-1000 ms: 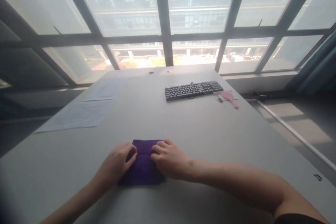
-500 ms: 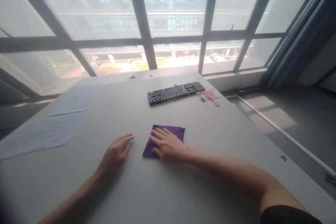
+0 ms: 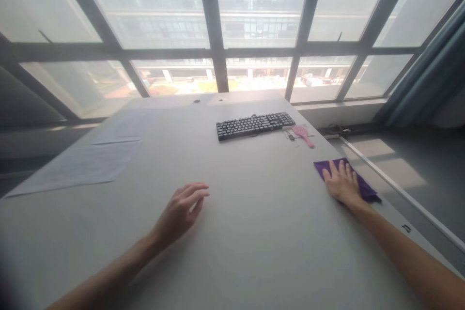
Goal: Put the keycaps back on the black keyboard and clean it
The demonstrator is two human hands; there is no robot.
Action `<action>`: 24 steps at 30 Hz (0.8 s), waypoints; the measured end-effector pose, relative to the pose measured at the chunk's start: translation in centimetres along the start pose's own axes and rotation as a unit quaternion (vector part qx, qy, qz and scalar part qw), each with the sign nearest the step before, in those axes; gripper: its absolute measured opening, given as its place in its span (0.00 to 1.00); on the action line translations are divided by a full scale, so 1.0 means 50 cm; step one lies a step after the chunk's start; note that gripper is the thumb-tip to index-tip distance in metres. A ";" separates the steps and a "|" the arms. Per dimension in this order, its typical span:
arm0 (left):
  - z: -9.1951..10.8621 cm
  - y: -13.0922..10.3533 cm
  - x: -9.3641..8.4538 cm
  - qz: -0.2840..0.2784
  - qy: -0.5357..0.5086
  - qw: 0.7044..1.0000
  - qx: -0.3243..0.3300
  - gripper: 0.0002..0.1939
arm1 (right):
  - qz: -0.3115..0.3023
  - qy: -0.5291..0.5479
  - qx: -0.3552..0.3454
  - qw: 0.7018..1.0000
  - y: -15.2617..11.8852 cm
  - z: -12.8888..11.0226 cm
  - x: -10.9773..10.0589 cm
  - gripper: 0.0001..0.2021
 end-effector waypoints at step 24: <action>-0.177 -0.005 0.021 0.009 -0.035 0.991 -0.131 0.14 | -0.146 0.040 -0.226 0.962 -0.338 -0.147 -0.037 0.32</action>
Point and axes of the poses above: each hand's wrist, its own y-axis towards the middle knuckle, its own x-axis out of the palm, z = x × y, the point moved 7 cm from there along y, towards the middle knuckle, and after that the axes turned 10 degrees about y, right-handed, at the moved point
